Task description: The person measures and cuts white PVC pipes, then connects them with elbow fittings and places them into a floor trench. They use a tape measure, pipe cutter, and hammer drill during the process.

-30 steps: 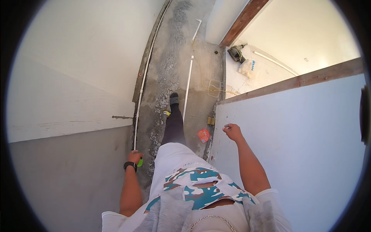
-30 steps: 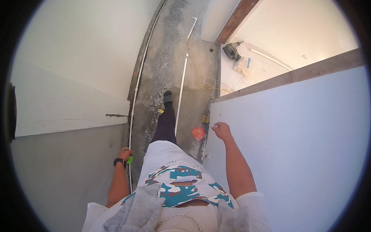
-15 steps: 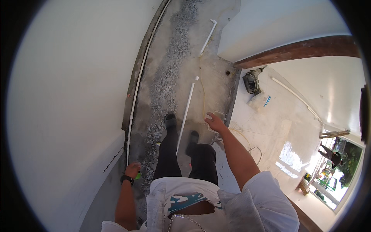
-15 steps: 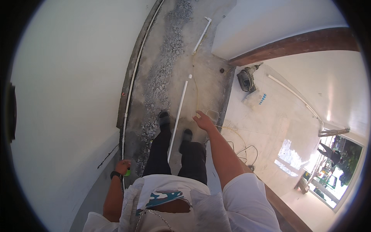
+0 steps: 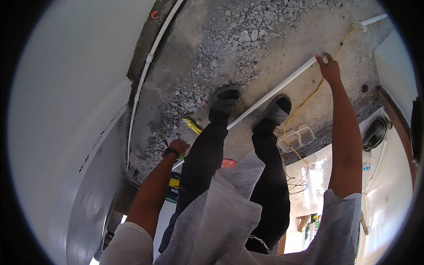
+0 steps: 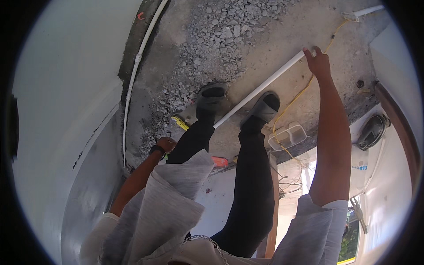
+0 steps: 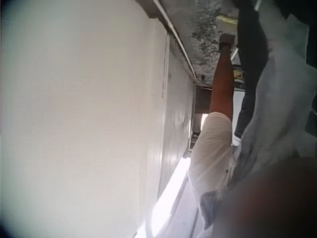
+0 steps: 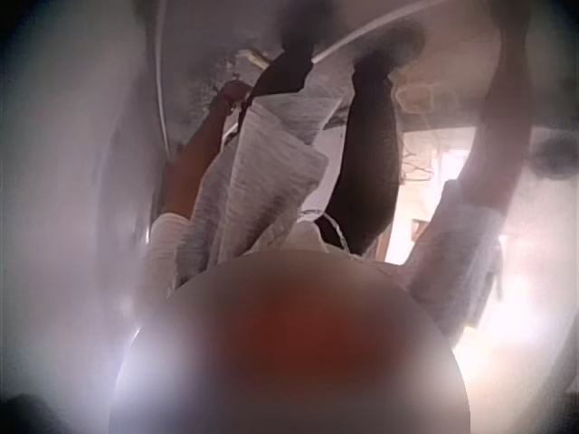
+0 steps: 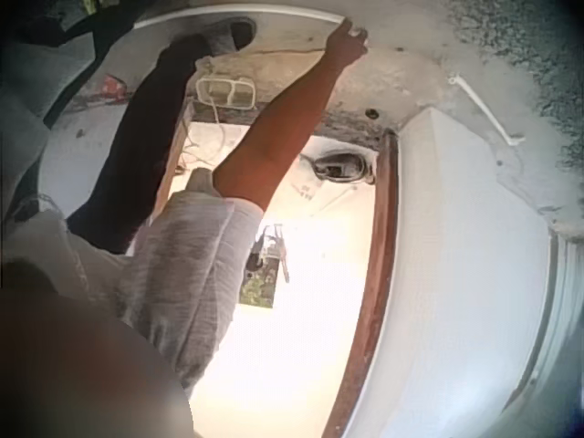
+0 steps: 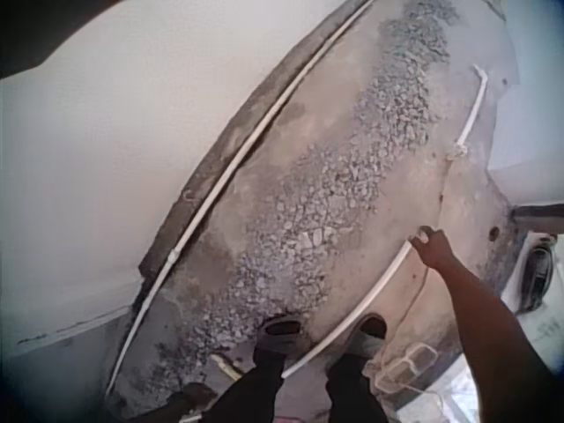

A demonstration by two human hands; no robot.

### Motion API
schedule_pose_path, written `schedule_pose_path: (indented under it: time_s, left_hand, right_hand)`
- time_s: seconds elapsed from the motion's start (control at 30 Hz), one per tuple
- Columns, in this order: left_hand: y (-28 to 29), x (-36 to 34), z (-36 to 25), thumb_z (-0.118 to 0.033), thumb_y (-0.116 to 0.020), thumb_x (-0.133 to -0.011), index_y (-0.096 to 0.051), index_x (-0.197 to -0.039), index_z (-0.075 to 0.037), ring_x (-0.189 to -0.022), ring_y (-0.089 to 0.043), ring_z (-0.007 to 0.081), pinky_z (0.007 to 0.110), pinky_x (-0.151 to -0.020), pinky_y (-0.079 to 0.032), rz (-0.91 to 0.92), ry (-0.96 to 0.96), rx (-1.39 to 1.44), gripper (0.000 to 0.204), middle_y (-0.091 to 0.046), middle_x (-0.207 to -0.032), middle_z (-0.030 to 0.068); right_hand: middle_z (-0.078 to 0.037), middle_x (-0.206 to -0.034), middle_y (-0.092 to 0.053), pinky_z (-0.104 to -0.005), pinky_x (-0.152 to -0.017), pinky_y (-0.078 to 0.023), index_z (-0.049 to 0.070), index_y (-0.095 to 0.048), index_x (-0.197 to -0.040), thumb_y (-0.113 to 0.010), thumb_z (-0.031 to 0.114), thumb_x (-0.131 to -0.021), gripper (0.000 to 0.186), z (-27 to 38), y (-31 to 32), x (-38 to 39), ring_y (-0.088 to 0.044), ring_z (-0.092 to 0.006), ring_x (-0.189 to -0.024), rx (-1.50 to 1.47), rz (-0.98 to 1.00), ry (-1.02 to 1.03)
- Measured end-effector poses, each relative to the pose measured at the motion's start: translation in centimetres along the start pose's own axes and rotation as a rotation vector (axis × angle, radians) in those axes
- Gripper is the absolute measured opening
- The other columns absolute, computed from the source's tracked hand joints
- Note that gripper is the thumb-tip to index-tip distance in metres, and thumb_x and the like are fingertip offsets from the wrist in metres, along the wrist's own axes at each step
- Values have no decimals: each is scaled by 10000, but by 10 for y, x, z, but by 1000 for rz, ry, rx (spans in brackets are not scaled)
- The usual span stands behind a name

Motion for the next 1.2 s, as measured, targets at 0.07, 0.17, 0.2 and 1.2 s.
schedule_pose_path:
  time_s: [0.07, 0.17, 0.2, 1.2]
  left_hand:
    - [-9, -56, 26, -526, -698, -793, -728, -962, -20, -919, -694, 303, 408, -847, -534, -197, 130, 155, 534, -727, -908, 171]
    - [-30, -119, 73, -547, -698, -786, -704, -995, 27, -964, -685, 328, 407, -852, -534, -267, 417, 420, 611, -721, -958, 195]
    - [-42, -132, 84, -550, -697, -786, -699, -1006, 36, -983, -681, 338, 408, -856, -534, -225, 525, 532, 626, -718, -978, 204]
    - [-36, 738, 267, -93, -690, -801, -661, -1128, -30, -799, -612, 119, 292, -718, -491, -547, -468, 1549, 334, -693, -955, 33]
  right_hand:
    - [-308, -1064, -647, -490, -839, -516, 72, -611, -1267, -605, 537, -890, 599, 13, -13, -2, -638, -460, -992, 15, -92, 81]
    - [-252, -1025, -640, -455, -831, -503, 74, -650, -1185, -608, 447, -926, 455, 33, -12, 35, -617, -409, -997, 36, -307, 129]
    - [-232, -1005, -636, -432, -812, -507, 73, -651, -1176, -613, 430, -930, 435, 41, -15, 53, -617, -383, -970, -20, -321, 147]
    - [-112, -811, -677, -294, -676, -514, 30, -624, -1216, -687, 80, -835, 390, 358, 369, 823, -641, -151, -733, -391, 454, 541]
Point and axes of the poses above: each hand's wrist, its own x-axis away from the middle knuckle, its own y-axis out of the back of the hand, z = x × y, the point moved 10 cm from there along -x, towards the middle knuckle
